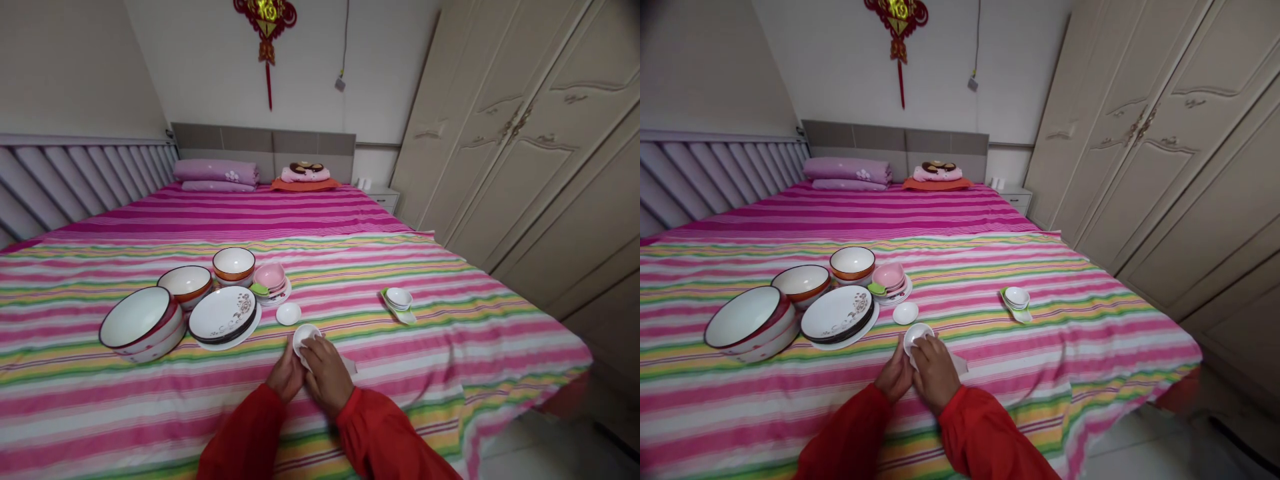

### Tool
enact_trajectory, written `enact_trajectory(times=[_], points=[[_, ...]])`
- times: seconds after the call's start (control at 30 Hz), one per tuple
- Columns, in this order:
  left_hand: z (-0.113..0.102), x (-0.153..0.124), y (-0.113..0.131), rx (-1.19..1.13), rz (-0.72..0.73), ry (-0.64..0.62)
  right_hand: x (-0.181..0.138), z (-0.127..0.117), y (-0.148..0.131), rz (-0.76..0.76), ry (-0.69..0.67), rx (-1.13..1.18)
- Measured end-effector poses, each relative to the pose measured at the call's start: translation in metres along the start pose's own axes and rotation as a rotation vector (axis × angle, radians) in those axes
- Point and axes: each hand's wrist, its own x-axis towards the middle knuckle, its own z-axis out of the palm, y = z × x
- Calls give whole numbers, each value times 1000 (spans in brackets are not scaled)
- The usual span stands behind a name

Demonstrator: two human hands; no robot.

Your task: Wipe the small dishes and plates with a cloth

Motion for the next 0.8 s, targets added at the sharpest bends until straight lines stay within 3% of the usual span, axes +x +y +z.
enact_trajectory(times=[0.07,0.13,0.27,0.33,0.47,0.6,0.8], points=[[1,0,0,15,30,13,0,-11,6,-5,20,22],[1,0,0,26,52,29,2,-21,11,84,93,51],[-1,1,1,33,58,-7,8,-30,15,466,243,112],[-4,1,1,37,58,-29,10,-27,14,585,190,167],[-5,2,-1,76,53,-31,9,-13,12,676,77,248],[-3,1,-5,140,105,-10,5,-1,20,783,70,363],[-15,4,-2,176,4,-68,6,-8,40,879,121,545]])
